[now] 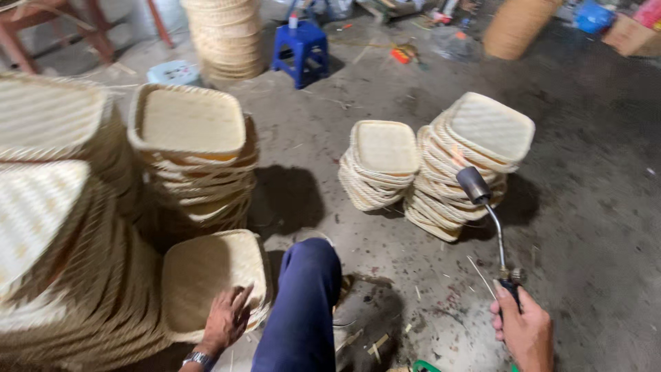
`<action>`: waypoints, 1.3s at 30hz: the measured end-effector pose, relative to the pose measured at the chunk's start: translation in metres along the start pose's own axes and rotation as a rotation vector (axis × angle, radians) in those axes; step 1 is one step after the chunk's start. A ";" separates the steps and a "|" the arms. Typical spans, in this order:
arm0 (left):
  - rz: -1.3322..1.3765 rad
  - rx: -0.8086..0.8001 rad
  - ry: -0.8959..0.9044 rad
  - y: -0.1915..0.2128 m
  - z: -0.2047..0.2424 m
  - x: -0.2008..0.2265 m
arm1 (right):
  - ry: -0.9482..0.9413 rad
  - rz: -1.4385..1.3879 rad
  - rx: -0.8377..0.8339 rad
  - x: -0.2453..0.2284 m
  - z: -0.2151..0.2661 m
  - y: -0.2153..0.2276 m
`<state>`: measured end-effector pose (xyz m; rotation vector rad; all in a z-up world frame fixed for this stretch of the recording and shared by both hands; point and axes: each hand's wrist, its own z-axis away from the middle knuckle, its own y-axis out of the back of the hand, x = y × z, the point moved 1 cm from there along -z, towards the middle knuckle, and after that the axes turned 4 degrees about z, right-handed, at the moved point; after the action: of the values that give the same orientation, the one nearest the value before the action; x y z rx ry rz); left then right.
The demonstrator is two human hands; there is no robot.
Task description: The person uses a gas torch to singe the surface and edges of woven bamboo trays, handling them one by one from a stack and placing them into a new stack.
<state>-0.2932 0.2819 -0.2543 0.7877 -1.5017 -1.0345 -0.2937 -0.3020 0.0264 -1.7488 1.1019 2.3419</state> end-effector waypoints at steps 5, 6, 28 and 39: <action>0.371 0.275 0.111 0.046 -0.124 0.065 | 0.042 -0.090 0.058 0.001 0.014 0.006; 0.450 0.406 0.012 0.060 -0.153 0.083 | 0.035 -0.094 0.078 0.003 0.014 0.007; 0.114 0.153 -0.850 -0.062 -0.633 0.506 | -0.276 -0.211 0.348 0.083 -0.036 0.046; -0.214 0.026 -0.661 -0.038 -0.629 0.527 | -0.422 -0.287 0.346 0.112 -0.043 0.043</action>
<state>0.2252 -0.3256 -0.0624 0.6629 -2.0148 -1.5374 -0.3174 -0.4004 -0.0515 -1.1411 1.0244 2.0595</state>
